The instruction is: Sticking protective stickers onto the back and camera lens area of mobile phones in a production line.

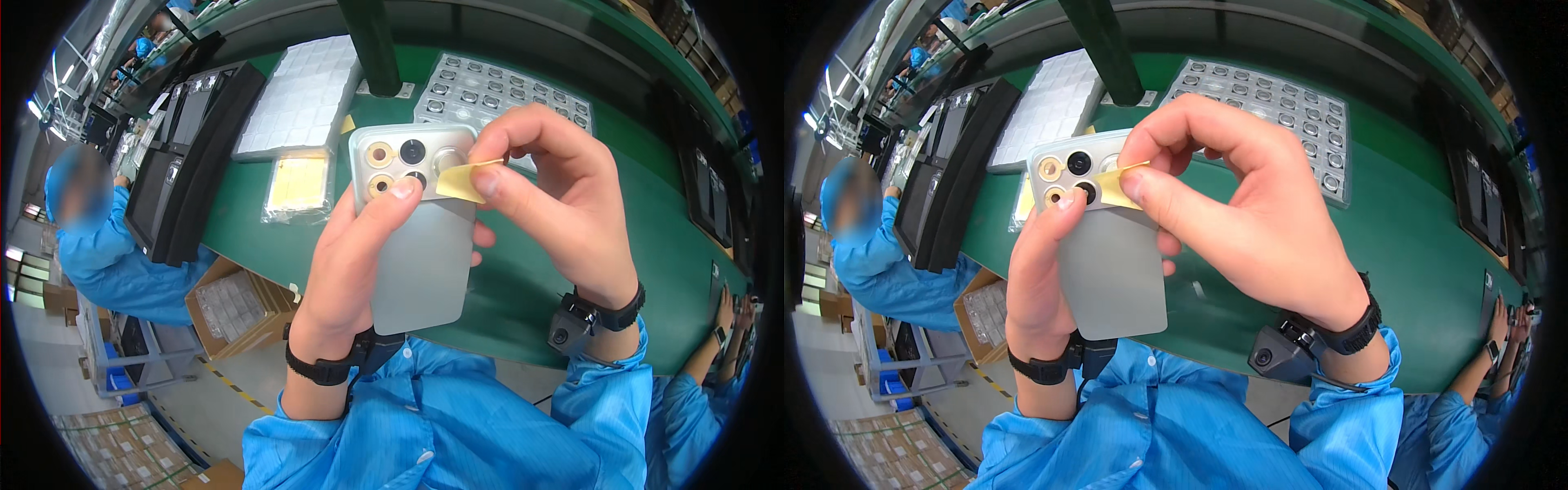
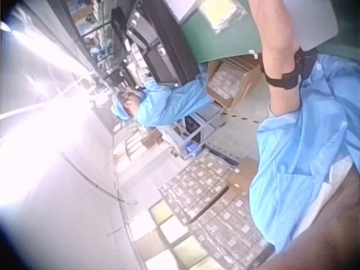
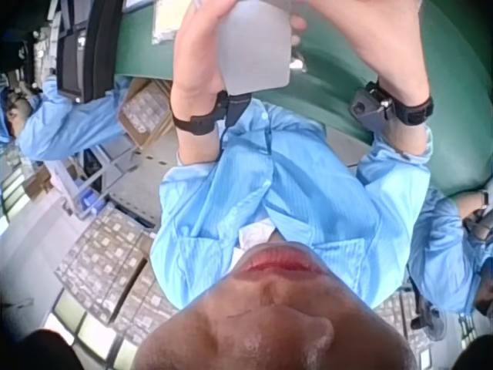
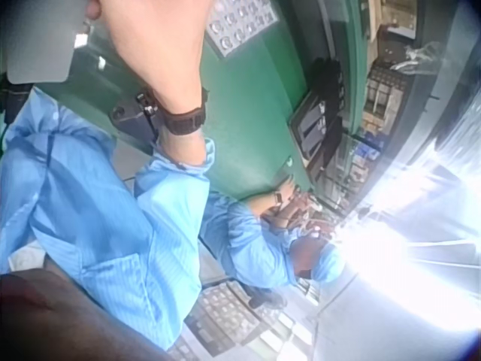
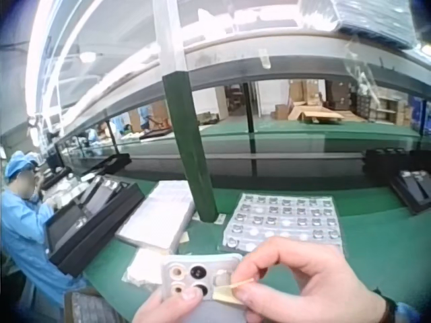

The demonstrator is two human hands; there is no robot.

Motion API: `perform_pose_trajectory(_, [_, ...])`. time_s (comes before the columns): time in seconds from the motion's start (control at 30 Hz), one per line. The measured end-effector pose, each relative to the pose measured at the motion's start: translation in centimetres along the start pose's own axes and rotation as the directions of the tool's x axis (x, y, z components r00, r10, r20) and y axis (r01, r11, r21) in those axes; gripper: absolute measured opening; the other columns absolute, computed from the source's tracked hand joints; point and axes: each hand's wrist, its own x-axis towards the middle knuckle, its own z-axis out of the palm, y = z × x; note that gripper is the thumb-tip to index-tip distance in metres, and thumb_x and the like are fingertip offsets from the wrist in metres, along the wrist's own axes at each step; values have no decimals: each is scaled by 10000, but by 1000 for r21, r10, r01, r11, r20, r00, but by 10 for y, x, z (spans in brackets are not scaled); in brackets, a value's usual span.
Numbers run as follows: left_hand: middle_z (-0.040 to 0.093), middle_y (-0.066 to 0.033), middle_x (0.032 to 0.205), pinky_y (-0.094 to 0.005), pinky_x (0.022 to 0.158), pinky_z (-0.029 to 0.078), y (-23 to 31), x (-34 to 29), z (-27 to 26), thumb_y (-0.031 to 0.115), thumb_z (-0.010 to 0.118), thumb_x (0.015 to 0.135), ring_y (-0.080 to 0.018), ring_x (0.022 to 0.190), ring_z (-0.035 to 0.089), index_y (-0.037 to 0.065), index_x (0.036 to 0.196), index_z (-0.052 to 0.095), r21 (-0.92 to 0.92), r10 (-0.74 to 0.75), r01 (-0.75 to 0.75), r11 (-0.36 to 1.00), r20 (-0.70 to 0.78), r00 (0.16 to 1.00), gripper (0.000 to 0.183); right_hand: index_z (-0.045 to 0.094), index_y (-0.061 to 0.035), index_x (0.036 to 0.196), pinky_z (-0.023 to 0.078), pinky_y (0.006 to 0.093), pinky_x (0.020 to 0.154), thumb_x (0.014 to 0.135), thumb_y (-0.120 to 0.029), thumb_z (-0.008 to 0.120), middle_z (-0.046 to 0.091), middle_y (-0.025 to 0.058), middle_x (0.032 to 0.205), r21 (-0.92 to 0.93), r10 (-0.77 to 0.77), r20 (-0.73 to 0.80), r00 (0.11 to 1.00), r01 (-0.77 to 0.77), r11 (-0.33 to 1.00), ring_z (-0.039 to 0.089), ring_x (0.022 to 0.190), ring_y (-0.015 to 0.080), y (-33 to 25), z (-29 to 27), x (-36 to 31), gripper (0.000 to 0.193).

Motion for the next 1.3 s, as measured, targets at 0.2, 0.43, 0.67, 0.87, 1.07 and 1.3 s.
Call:
perform_pose_trajectory(0.2, [671, -226, 978, -366, 721, 601, -5, 5, -5, 356, 411, 976, -290, 832, 707, -31, 1286, 483, 1, -19, 19, 1000, 14, 1000, 501, 640, -7, 956, 477, 248, 727, 854, -76, 682, 625, 37, 933, 63, 110, 8, 994, -111, 992, 567, 845, 103, 3, 0, 4, 129])
perform_pose_trajectory(0.43, [672, -228, 968, -366, 708, 600, -5, 3, -2, 356, 392, 985, -297, 817, 707, -29, 1282, 484, -2, -23, 23, 1000, 43, 999, 495, 645, -5, 965, 476, 238, 697, 868, -78, 674, 610, 12, 886, 64, 145, 26, 989, -147, 987, 559, 784, 79, 6, 1, 2, 125])
perform_pose_trajectory(0.67, [670, -226, 955, -360, 696, 601, -6, 3, -1, 364, 393, 983, -291, 804, 705, -36, 1282, 473, 23, -13, 13, 1000, 24, 1000, 506, 649, 0, 983, 469, 219, 656, 874, -70, 669, 586, -4, 843, 46, 116, -33, 993, -115, 992, 550, 739, 69, 8, 7, 2, 131])
perform_pose_trajectory(0.87, [669, -220, 950, -359, 702, 600, -7, 3, -3, 375, 400, 978, -287, 802, 705, -33, 1280, 476, -21, -24, 25, 999, 41, 999, 513, 643, 4, 987, 469, 216, 647, 883, -63, 657, 581, -4, 841, 25, 116, -41, 992, -115, 993, 554, 741, 69, 7, 9, 2, 124])
perform_pose_trajectory(1.07, [670, -215, 950, -364, 698, 599, -10, 5, 3, 398, 404, 976, -291, 797, 704, -16, 1288, 477, -4, -14, 14, 1000, -71, 997, 524, 633, -1, 991, 469, 222, 621, 894, -82, 649, 593, 2, 850, 55, 154, -55, 986, -151, 987, 562, 731, 70, 10, 13, 1, 127])
perform_pose_trajectory(1.3, [671, -213, 947, -352, 678, 597, -12, 6, -3, 412, 409, 974, -289, 788, 704, -19, 1281, 482, -28, -4, 4, 1000, 23, 1000, 535, 633, -10, 988, 466, 216, 614, 893, -123, 657, 630, 15, 884, 156, 127, -76, 989, -114, 981, 560, 727, 66, 11, 11, 2, 149])
